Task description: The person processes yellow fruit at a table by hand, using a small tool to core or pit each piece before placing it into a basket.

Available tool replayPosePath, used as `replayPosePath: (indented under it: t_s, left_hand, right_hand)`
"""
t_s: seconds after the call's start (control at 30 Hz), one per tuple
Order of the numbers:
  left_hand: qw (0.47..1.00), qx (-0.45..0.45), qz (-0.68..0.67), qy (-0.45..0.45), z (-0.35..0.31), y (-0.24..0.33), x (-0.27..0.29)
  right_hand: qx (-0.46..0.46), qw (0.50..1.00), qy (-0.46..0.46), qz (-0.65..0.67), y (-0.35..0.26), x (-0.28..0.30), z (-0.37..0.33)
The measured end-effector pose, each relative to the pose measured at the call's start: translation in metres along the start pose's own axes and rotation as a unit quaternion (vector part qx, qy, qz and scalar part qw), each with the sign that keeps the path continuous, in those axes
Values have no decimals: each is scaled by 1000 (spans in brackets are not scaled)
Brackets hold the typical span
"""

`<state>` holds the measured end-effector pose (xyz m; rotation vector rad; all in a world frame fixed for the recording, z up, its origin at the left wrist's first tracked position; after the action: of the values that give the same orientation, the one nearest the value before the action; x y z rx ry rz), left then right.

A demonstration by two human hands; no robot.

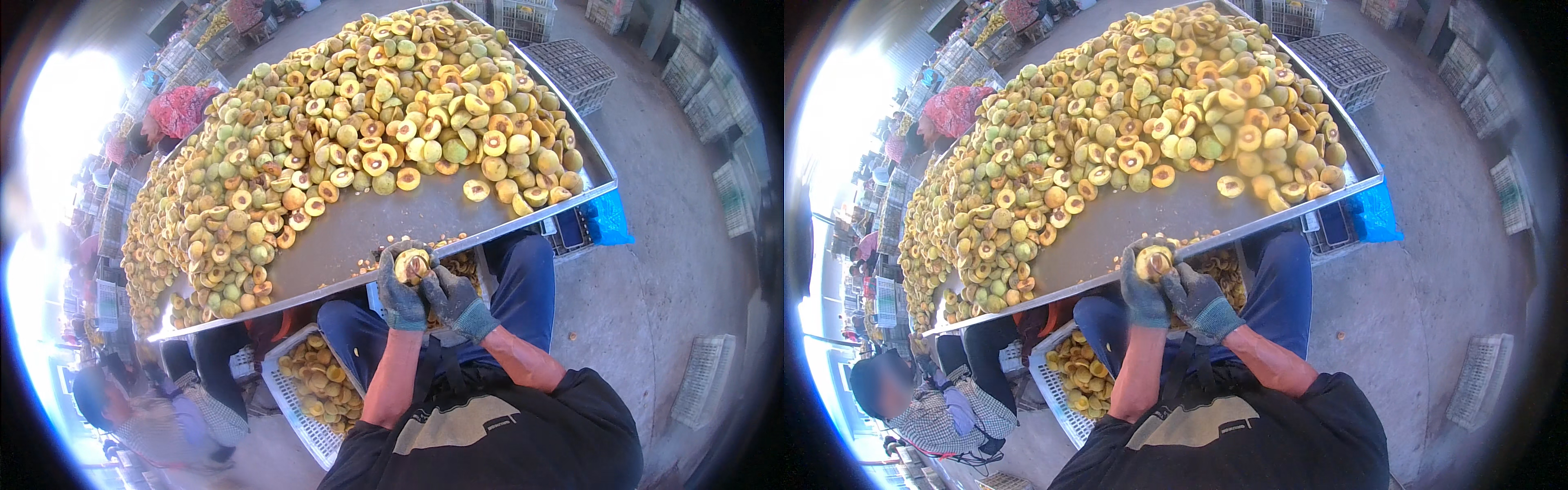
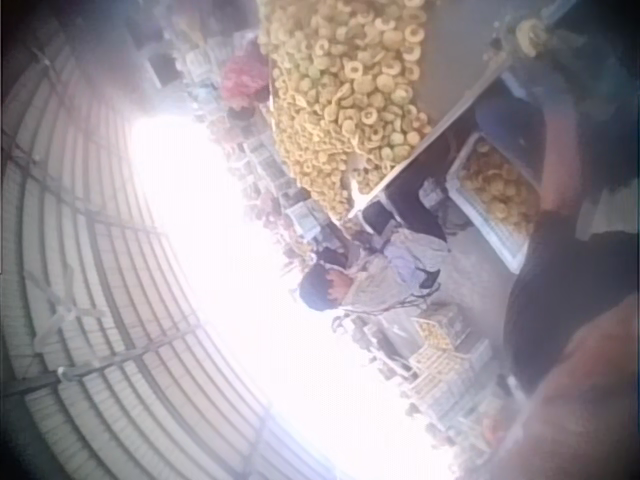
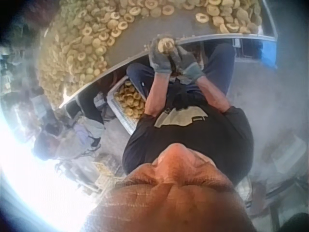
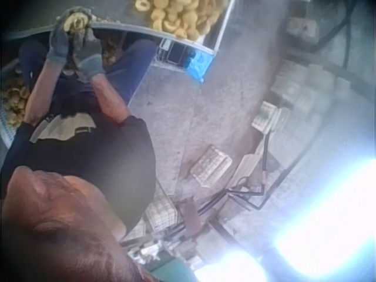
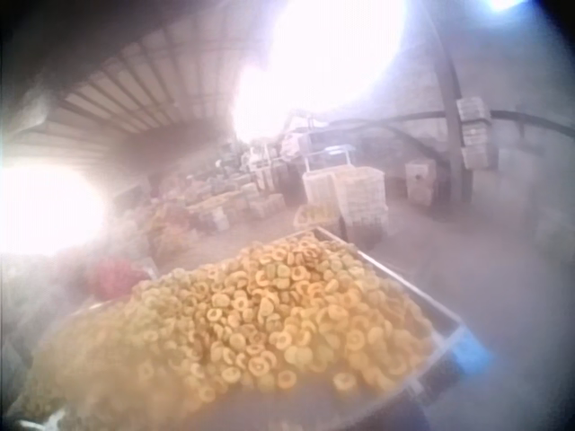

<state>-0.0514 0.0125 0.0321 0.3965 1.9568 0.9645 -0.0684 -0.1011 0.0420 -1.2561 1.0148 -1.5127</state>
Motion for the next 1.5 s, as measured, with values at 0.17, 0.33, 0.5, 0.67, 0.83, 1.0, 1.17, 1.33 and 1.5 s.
replayPosePath:
  t_s: [0.17,0.33,0.5,0.67,0.83,1.0,1.17,1.33,1.5]
  left_hand:
    - [999,16,-4,37,6,-3,3]
    - [998,8,34,53,6,3,0]
    - [997,26,33,65,-8,18,-13]
    - [992,-3,46,114,-3,18,-1]
    - [989,-41,91,107,-3,27,-1]
    - [989,3,64,134,-1,20,1]
    - [997,25,56,56,3,21,1]
    - [999,-2,24,23,17,11,10]
    - [968,-15,-1,-250,7,24,-20]
  right_hand:
    - [14,1000,-4,-6,-3,-3,3]
    - [138,989,-43,-35,-22,0,6]
    - [26,995,-88,26,0,-4,4]
    - [27,994,-105,-1,-2,-8,2]
    - [1,993,-108,46,-4,-11,0]
    - [160,977,-140,10,-8,-12,1]
    - [31,978,-203,25,-7,-9,-3]
    - [44,969,-233,68,-5,-10,-3]
    - [45,963,-239,118,-16,-2,-7]
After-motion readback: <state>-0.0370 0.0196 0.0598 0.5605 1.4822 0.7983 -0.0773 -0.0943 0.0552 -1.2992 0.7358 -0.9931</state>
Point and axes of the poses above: each hand's wrist, its own z-axis towards the middle knuckle, its own x-axis out of the back of the hand, y = z × x, the point moved 6 cm from there along z, towards the middle knuckle, and after that the axes turned 15 degrees about y, right-handed, at the moved point
